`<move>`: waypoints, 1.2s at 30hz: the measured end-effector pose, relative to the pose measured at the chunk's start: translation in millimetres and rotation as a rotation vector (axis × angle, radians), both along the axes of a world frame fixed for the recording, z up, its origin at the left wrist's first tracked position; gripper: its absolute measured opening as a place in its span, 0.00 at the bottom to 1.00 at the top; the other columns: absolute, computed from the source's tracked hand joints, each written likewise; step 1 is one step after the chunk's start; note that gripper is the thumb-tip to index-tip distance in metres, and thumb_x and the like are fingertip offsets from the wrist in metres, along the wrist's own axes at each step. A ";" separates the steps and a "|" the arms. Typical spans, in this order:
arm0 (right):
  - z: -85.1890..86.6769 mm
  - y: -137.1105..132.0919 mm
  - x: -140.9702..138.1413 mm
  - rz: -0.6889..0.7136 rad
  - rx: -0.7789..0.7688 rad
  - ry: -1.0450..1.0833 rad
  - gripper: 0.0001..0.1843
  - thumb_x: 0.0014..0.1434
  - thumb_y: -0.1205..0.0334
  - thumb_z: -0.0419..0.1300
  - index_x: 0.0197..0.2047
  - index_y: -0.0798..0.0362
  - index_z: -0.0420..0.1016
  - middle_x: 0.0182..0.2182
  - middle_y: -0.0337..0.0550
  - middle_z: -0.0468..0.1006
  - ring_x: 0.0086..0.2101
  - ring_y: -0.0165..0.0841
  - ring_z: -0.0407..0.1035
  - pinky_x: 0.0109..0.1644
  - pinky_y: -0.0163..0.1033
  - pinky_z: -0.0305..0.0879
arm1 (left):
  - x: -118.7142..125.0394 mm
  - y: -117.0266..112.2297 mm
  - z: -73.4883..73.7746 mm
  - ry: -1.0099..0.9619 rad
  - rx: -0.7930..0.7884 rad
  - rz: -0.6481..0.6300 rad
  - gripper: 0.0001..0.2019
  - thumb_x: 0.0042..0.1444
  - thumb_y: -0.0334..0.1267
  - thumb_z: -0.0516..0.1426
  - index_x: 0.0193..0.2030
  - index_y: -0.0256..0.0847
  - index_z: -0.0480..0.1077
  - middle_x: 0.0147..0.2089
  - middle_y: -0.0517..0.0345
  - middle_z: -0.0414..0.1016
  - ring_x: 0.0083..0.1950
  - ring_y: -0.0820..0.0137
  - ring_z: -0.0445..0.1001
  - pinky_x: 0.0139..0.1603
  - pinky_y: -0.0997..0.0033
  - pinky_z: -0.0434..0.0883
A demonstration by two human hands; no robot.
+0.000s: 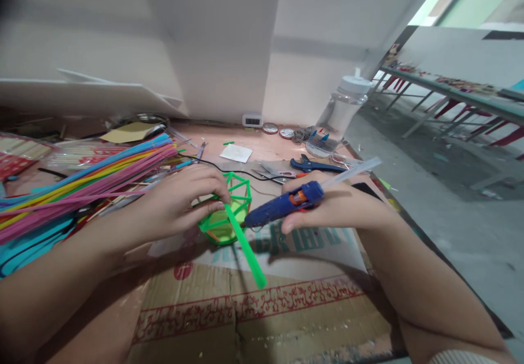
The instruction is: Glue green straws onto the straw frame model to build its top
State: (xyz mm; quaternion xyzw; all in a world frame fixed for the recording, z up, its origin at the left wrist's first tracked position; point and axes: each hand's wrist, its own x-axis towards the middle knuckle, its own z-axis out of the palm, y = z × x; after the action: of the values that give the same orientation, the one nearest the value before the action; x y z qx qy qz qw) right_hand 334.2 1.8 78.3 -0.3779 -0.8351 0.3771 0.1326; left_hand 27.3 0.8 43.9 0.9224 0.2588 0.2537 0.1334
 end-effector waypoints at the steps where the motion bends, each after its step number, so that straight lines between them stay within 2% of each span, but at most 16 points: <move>1: -1.2 1.8 4.0 0.003 -0.041 -0.014 0.18 0.49 0.45 0.74 0.30 0.51 0.80 0.21 0.35 0.74 0.23 0.31 0.67 0.23 0.34 0.61 | -0.7 0.1 -0.3 -0.003 -0.013 0.003 0.06 0.68 0.32 0.55 0.41 0.41 0.73 0.43 0.55 0.77 0.48 0.63 0.73 0.48 0.64 0.65; 3: -5.3 7.4 12.5 -0.094 -0.101 0.001 0.18 0.48 0.45 0.74 0.31 0.51 0.81 0.23 0.37 0.77 0.25 0.32 0.70 0.25 0.34 0.64 | -1.6 0.5 -0.7 -0.008 -0.032 0.010 0.06 0.68 0.33 0.55 0.42 0.41 0.73 0.44 0.55 0.77 0.48 0.64 0.73 0.48 0.64 0.65; 5: -11.2 15.6 19.6 -0.281 -0.087 0.116 0.20 0.49 0.43 0.73 0.27 0.53 0.80 0.22 0.40 0.77 0.23 0.32 0.70 0.24 0.35 0.65 | -1.7 1.0 -0.7 -0.012 -0.046 0.019 0.05 0.68 0.34 0.55 0.42 0.42 0.73 0.44 0.56 0.76 0.49 0.63 0.73 0.49 0.63 0.65; 7: -17.4 26.1 22.8 -0.407 -0.049 0.240 0.24 0.54 0.39 0.68 0.27 0.54 0.79 0.24 0.43 0.79 0.24 0.32 0.71 0.25 0.34 0.67 | -0.8 1.4 -0.4 -0.011 -0.059 0.025 0.06 0.68 0.35 0.55 0.41 0.42 0.74 0.44 0.55 0.76 0.49 0.62 0.72 0.50 0.62 0.65; 9: -22.2 38.9 20.8 -0.455 -0.008 0.321 0.27 0.59 0.36 0.62 0.31 0.54 0.78 0.28 0.46 0.81 0.28 0.33 0.74 0.30 0.35 0.71 | 0.4 1.6 0.0 -0.006 -0.073 0.026 0.06 0.68 0.35 0.55 0.41 0.42 0.74 0.44 0.55 0.76 0.49 0.62 0.72 0.50 0.61 0.66; 11: -24.6 54.5 13.7 -0.480 0.030 0.355 0.27 0.59 0.35 0.62 0.35 0.54 0.78 0.33 0.48 0.82 0.32 0.34 0.76 0.38 0.37 0.75 | 1.2 1.4 0.3 0.004 -0.071 0.024 0.06 0.68 0.34 0.55 0.42 0.42 0.74 0.44 0.55 0.76 0.49 0.62 0.72 0.50 0.61 0.66; 14: -25.2 84.2 -3.4 -0.493 0.095 0.242 0.24 0.58 0.39 0.64 0.41 0.53 0.79 0.40 0.48 0.84 0.37 0.36 0.78 0.44 0.39 0.75 | 1.5 0.1 0.6 0.014 -0.055 0.017 0.05 0.67 0.32 0.55 0.42 0.41 0.73 0.44 0.55 0.76 0.49 0.63 0.72 0.50 0.62 0.66; 17: -29.1 119.2 -22.6 -0.534 0.115 0.091 0.22 0.56 0.44 0.68 0.45 0.53 0.81 0.43 0.47 0.85 0.43 0.40 0.78 0.43 0.38 0.73 | 1.2 -1.4 1.0 0.019 -0.046 0.013 0.06 0.68 0.32 0.54 0.42 0.41 0.73 0.44 0.55 0.76 0.49 0.63 0.73 0.49 0.62 0.67; 21: -49.1 158.2 -44.3 -0.605 0.136 -0.074 0.17 0.55 0.51 0.72 0.43 0.52 0.82 0.44 0.43 0.84 0.47 0.43 0.77 0.48 0.39 0.71 | 0.7 -1.7 1.3 0.015 -0.041 0.016 0.06 0.68 0.32 0.54 0.41 0.42 0.72 0.43 0.55 0.76 0.48 0.63 0.73 0.48 0.62 0.67; 23: -62.1 168.6 -52.7 -0.608 0.113 -0.162 0.17 0.60 0.50 0.69 0.44 0.54 0.80 0.44 0.45 0.83 0.46 0.41 0.76 0.50 0.43 0.73 | 0.3 -0.9 0.8 0.015 -0.044 0.019 0.06 0.68 0.32 0.54 0.41 0.42 0.72 0.43 0.56 0.76 0.48 0.64 0.73 0.49 0.62 0.67; 27: -79.7 175.3 -62.2 -0.578 0.080 -0.274 0.17 0.69 0.51 0.61 0.51 0.56 0.76 0.48 0.45 0.79 0.45 0.38 0.76 0.49 0.48 0.76 | -0.9 0.8 -1.0 0.001 -0.043 0.012 0.05 0.68 0.33 0.54 0.43 0.43 0.72 0.44 0.56 0.75 0.49 0.64 0.72 0.49 0.63 0.67; 31: -80.2 173.3 -51.6 -0.562 0.132 -0.271 0.24 0.62 0.46 0.66 0.53 0.55 0.77 0.41 0.45 0.83 0.40 0.39 0.78 0.47 0.46 0.75 | -1.3 1.4 -0.9 -0.016 -0.023 0.001 0.04 0.68 0.32 0.55 0.42 0.42 0.72 0.44 0.56 0.75 0.48 0.65 0.73 0.48 0.64 0.67; 33: -74.9 165.1 -37.0 -0.594 0.226 -0.242 0.32 0.56 0.51 0.71 0.61 0.56 0.73 0.47 0.51 0.83 0.47 0.46 0.77 0.53 0.48 0.73 | -1.1 1.4 0.0 -0.015 -0.012 0.008 0.05 0.67 0.32 0.55 0.42 0.42 0.72 0.44 0.56 0.76 0.48 0.64 0.73 0.47 0.64 0.67; 36: -63.5 135.2 -11.4 -0.677 0.442 -0.182 0.45 0.56 0.58 0.68 0.71 0.62 0.57 0.65 0.65 0.68 0.65 0.54 0.62 0.67 0.54 0.60 | -1.0 1.2 1.4 -0.002 -0.012 -0.002 0.05 0.67 0.32 0.55 0.42 0.42 0.73 0.44 0.56 0.76 0.48 0.64 0.73 0.47 0.64 0.66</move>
State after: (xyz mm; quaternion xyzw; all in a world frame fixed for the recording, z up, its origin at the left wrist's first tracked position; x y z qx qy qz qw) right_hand 322.9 137.0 14.8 -0.6255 -0.7328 0.0887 0.2528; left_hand 26.3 2.0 45.3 0.9216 0.2595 0.2528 0.1394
